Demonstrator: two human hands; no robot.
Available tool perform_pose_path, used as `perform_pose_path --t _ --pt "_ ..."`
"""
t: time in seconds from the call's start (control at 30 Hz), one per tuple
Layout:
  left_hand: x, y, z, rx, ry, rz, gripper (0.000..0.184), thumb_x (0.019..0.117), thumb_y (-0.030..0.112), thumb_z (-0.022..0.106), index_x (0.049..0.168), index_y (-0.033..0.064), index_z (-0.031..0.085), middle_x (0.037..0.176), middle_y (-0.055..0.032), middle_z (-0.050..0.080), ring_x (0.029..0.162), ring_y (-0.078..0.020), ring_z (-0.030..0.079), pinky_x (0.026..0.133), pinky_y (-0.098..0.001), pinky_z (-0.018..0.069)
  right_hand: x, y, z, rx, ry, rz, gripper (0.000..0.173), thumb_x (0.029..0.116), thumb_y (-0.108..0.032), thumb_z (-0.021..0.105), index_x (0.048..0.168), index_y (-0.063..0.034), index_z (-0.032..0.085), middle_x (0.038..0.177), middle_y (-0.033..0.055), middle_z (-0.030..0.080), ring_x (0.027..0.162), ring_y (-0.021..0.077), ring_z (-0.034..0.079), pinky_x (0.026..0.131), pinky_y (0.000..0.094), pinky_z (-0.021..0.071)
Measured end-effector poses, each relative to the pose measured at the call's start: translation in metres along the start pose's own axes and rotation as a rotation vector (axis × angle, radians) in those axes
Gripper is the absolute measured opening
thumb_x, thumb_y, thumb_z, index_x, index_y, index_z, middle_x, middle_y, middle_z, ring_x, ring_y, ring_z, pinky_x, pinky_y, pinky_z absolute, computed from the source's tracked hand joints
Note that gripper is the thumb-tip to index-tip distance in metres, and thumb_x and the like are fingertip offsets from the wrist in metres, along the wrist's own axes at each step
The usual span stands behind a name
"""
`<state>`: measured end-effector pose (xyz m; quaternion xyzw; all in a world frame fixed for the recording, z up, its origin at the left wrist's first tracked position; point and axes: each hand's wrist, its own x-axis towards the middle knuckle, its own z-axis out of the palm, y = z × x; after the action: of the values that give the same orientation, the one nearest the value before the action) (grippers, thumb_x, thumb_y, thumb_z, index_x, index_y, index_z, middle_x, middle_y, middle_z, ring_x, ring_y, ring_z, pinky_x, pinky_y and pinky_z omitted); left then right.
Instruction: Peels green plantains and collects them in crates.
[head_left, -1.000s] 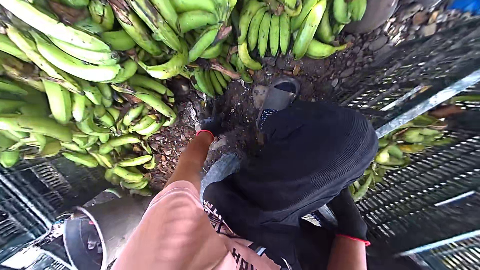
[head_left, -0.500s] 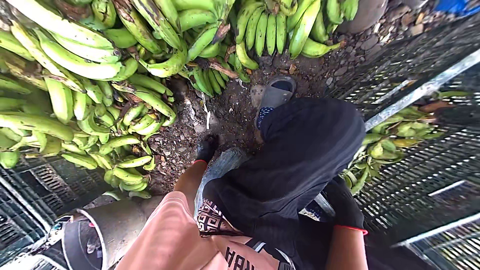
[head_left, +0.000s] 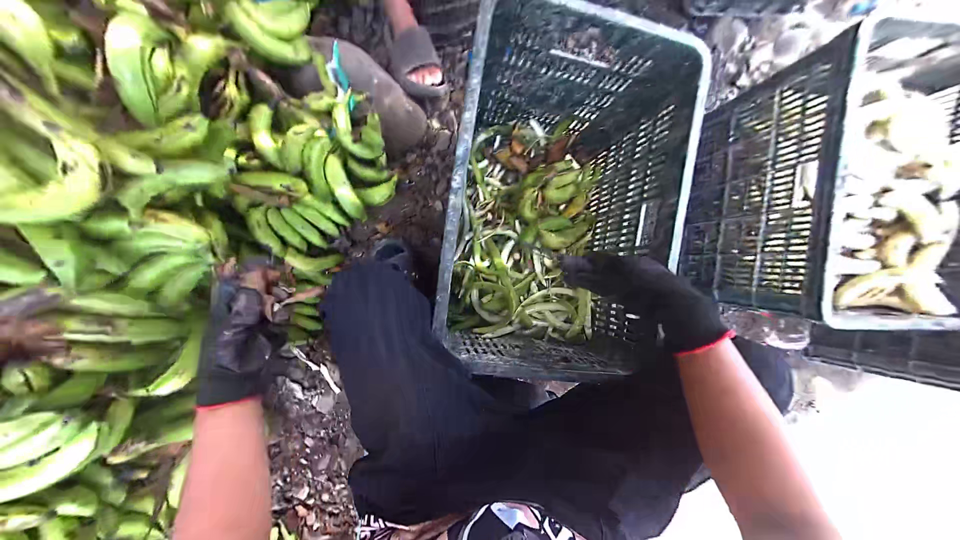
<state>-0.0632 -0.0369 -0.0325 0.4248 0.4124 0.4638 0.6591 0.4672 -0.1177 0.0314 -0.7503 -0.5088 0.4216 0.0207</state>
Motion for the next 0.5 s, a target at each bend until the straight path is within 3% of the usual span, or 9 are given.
perform_pose_path --t 0.03,0.1,0.17,0.23,0.3,0.37,0.4,0.47,0.5 --pt "0.024 0.030 0.021 0.046 -0.111 0.016 0.050 0.0820 0.046 0.080 0.124 0.0242 0.063 0.103 0.0064 0.067 0.077 -0.0038 0.064 0.064 -0.0183 0.0556 0.001 0.004 -0.017 0.019 0.044 -0.002 0.049 0.0951 -0.058 0.065 0.124 -0.0191 0.069 0.107 0.0101 0.075 0.098 0.0301 0.071 0.087 0.0625 0.0546" --pt "0.065 0.079 0.079 0.158 -0.301 0.070 0.051 0.0827 0.043 0.081 0.125 0.0223 0.061 0.108 0.0045 0.067 0.081 -0.0054 0.065 0.063 -0.0184 0.0561 -0.004 0.007 -0.042 0.054 0.153 -0.007 0.049 0.0973 -0.057 0.061 0.127 -0.0183 0.067 0.102 0.0157 0.071 0.094 0.0366 0.067 0.082 0.0676 0.0485" --pt "0.099 0.105 0.146 0.284 -0.342 0.060 0.044 0.0855 0.028 0.078 0.125 0.0173 0.063 0.110 0.0002 0.068 0.086 -0.0112 0.067 0.068 -0.0255 0.0593 -0.007 0.017 -0.050 0.142 0.244 -0.030 0.051 0.0964 -0.061 0.059 0.123 -0.0180 0.067 0.099 0.0145 0.070 0.092 0.0344 0.066 0.080 0.0658 0.0496" --pt "0.127 0.110 0.214 0.523 -0.340 0.045 0.046 0.0874 0.017 0.074 0.131 0.0111 0.059 0.119 -0.0041 0.066 0.097 -0.0158 0.068 0.080 -0.0332 0.0614 -0.010 0.023 -0.053 0.142 0.336 -0.050 0.051 0.0954 -0.063 0.060 0.114 -0.0165 0.069 0.091 0.0143 0.069 0.086 0.0349 0.066 0.074 0.0658 0.0489" --pt "0.148 0.096 0.270 0.971 -0.313 0.111 0.062 0.0851 0.012 0.079 0.141 0.0090 0.053 0.136 -0.0089 0.059 0.116 -0.0184 0.063 0.095 -0.0369 0.0569 -0.016 0.020 -0.059 0.197 0.361 -0.078 0.045 0.0953 -0.058 0.063 0.114 -0.0170 0.069 0.093 0.0125 0.070 0.087 0.0324 0.067 0.076 0.0642 0.0500" --pt "0.156 0.070 0.320 1.461 -0.318 0.233 0.085 0.0877 0.029 0.080 0.156 0.0030 0.036 0.158 -0.0274 0.035 0.145 -0.0430 0.037 0.114 -0.0617 0.0334 -0.025 0.015 -0.069 0.359 0.354 -0.121 0.044 0.0956 -0.054 0.065 0.121 -0.0186 0.068 0.101 0.0092 0.071 0.093 0.0258 0.067 0.082 0.0582 0.0511" --pt "0.159 0.047 0.340 1.595 -0.341 0.330 0.086 0.0892 0.039 0.076 0.156 0.0037 0.035 0.158 -0.0303 0.032 0.146 -0.0492 0.031 0.114 -0.0665 0.0291 -0.028 0.016 -0.073 0.411 0.362 -0.147 0.045 0.0954 -0.054 0.065 0.125 -0.0202 0.067 0.103 0.0071 0.071 0.094 0.0228 0.067 0.083 0.0556 0.0523" --pt "0.157 -0.015 0.373 1.695 -0.508 0.485 0.069 0.0923 0.040 0.070 0.149 0.0061 0.050 0.150 -0.0277 0.046 0.140 -0.0487 0.041 0.110 -0.0661 0.0363 -0.030 0.023 -0.080 0.413 0.417 -0.152 0.049 0.0948 -0.058 0.063 0.127 -0.0210 0.066 0.100 0.0066 0.071 0.090 0.0232 0.068 0.080 0.0564 0.0527" --pt "0.152 -0.049 0.386 1.741 -0.647 0.461 0.059 0.0945 0.037 0.067 0.144 0.0077 0.055 0.147 -0.0245 0.052 0.138 -0.0464 0.045 0.107 -0.0649 0.0397 -0.032 0.027 -0.082 0.393 0.448 -0.144 0.050 0.0948 -0.060 0.062 0.127 -0.0217 0.066 0.098 0.0060 0.071 0.087 0.0230 0.068 0.077 0.0555 0.0536"
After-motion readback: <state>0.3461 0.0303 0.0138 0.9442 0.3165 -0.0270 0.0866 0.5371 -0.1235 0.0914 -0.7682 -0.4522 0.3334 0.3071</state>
